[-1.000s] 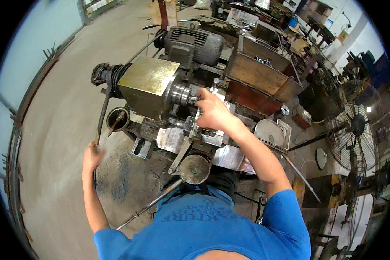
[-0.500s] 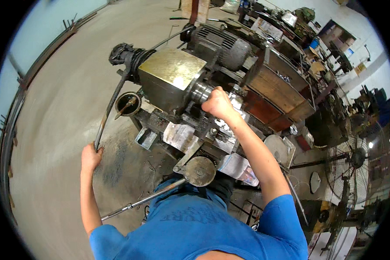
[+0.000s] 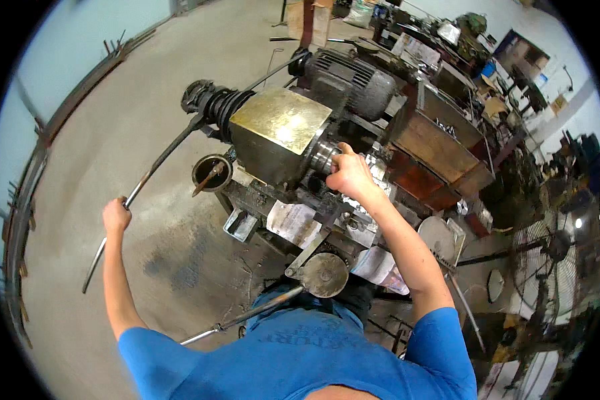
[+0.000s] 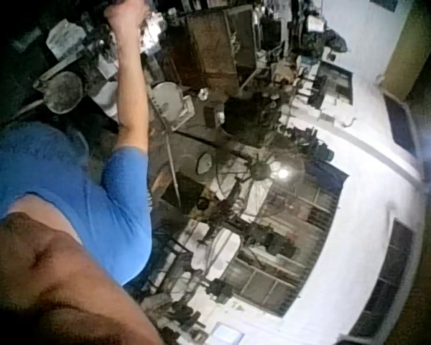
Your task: The person operates a manual metal-working machine. They pull a lever to actuate the machine, rotate the head by hand, and then place the resulting metal coil into a large bin.
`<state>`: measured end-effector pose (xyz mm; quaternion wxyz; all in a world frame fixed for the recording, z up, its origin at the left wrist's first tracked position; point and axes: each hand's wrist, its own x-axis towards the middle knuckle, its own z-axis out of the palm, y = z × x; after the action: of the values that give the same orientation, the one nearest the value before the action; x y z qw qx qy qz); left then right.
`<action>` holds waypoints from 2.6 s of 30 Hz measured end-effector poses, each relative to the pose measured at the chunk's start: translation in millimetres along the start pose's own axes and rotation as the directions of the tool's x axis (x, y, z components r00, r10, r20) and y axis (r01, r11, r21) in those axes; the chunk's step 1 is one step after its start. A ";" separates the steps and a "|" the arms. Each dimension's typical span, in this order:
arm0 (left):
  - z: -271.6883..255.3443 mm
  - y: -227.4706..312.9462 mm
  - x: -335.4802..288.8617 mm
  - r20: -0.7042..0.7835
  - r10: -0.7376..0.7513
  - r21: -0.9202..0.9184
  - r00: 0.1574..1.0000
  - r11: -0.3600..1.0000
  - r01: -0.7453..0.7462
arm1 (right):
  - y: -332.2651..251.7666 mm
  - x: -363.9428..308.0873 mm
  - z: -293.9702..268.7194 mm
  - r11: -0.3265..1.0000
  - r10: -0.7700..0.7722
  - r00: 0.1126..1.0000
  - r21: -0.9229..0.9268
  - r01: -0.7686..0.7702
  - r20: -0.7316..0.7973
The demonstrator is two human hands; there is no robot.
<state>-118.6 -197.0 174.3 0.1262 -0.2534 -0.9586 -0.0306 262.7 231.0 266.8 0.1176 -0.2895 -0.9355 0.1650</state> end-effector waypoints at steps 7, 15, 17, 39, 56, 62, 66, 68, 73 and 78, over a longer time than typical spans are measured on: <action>95.9 150.4 -64.6 0.101 0.054 -0.729 0.993 0.683 0.037 | 41.0 -96.6 -61.3 0.963 -0.096 0.927 0.203 0.180 -0.363; 180.4 208.6 -67.1 0.477 0.603 -0.012 0.639 0.732 -0.682 | 151.6 -266.1 -83.2 0.919 0.393 0.863 0.160 -0.360 -0.316; 174.9 210.1 -39.5 0.522 0.610 -0.032 0.596 0.712 -0.701 | 180.9 -306.4 -82.6 0.853 0.522 0.790 0.163 -0.496 -0.321; 157.3 132.2 -133.0 0.823 0.209 -0.394 0.528 0.880 0.266 | 147.0 -487.3 37.4 0.096 0.915 0.156 -0.176 -0.980 -0.372; 151.9 202.1 -71.1 0.496 0.375 -0.386 0.783 0.903 -0.188 | 209.8 -498.0 6.2 0.026 0.915 0.140 -0.292 -0.956 -0.378; 159.5 246.5 -69.2 0.479 0.545 -0.223 0.688 0.834 -0.505 | 337.2 -473.5 -39.9 -0.005 0.840 0.189 -0.355 -0.935 -0.509; 229.6 238.4 -116.0 0.404 0.169 -0.277 0.899 0.959 -0.056 | 352.8 -448.3 -37.1 0.026 0.854 0.184 -0.314 -0.949 -0.486; 248.3 233.6 -127.7 0.275 0.204 -0.281 0.940 0.952 -0.124 | 349.2 -444.4 -29.6 0.081 0.827 0.232 -0.300 -0.951 -0.512; 176.6 252.4 -82.5 0.516 0.469 -0.203 0.717 0.880 -0.430 | 347.1 -483.9 -20.7 0.296 0.758 0.390 -0.256 -0.920 -0.524; 191.3 217.9 -87.1 0.578 0.332 -0.246 0.745 0.942 -0.230 | 243.4 -356.0 -71.2 0.620 0.726 0.518 0.105 -0.777 -0.452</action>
<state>18.7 -25.8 -34.2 -0.2079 -0.4005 -0.8924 -0.0037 694.0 230.9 196.0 0.2325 -0.7009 -0.6701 0.0754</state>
